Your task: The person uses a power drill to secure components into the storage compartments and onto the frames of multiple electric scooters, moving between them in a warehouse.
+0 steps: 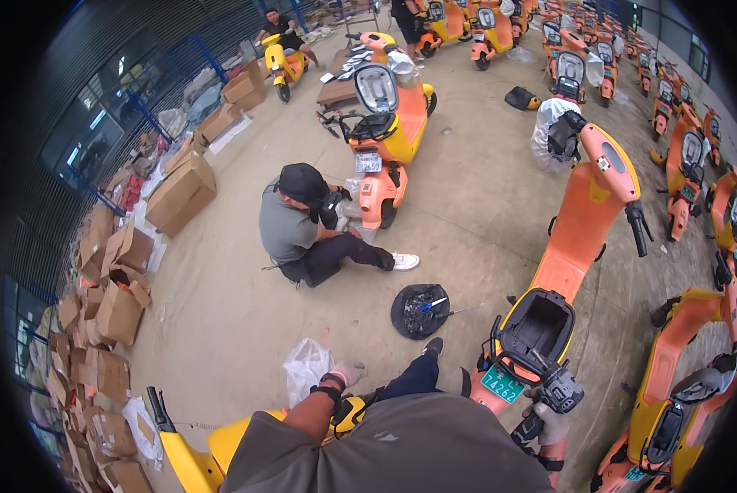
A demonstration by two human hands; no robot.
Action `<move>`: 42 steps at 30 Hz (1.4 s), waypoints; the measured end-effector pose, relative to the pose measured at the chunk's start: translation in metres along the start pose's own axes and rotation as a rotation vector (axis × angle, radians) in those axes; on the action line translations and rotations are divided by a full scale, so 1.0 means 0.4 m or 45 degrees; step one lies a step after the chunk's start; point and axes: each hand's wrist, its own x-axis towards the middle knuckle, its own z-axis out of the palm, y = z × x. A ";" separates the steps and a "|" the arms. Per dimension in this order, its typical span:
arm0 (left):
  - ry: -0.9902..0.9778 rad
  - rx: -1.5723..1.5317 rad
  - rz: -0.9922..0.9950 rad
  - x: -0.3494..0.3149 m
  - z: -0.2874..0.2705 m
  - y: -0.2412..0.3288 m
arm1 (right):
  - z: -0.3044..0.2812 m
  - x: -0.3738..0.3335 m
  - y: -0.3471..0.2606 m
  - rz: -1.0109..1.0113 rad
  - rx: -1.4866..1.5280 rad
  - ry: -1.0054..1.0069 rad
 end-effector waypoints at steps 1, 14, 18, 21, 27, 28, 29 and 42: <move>-0.001 -0.015 -0.011 -0.004 0.006 0.000 | -0.001 0.001 -0.001 0.010 -0.012 -0.010; 0.013 -0.178 -0.144 -0.031 0.078 -0.047 | -0.158 -0.008 0.153 0.338 -0.649 -0.014; -0.005 0.009 0.093 -0.039 0.080 -0.067 | -0.136 -0.057 0.175 0.412 -0.651 0.014; 0.029 -0.336 -0.240 -0.132 0.052 -0.020 | -0.130 -0.085 0.190 0.472 -0.662 0.021; -0.090 -0.252 -0.240 -0.081 0.136 -0.166 | -0.129 -0.145 0.197 0.552 -0.637 0.116; -0.068 -0.337 -0.246 -0.078 0.146 -0.186 | -0.130 -0.156 0.198 0.565 -0.638 0.124; -0.049 -0.417 -0.252 -0.090 0.142 -0.167 | -0.130 -0.171 0.199 0.578 -0.631 0.135; -0.044 -0.228 -0.131 -0.157 0.037 -0.018 | -0.098 -0.179 0.178 0.617 -0.618 0.178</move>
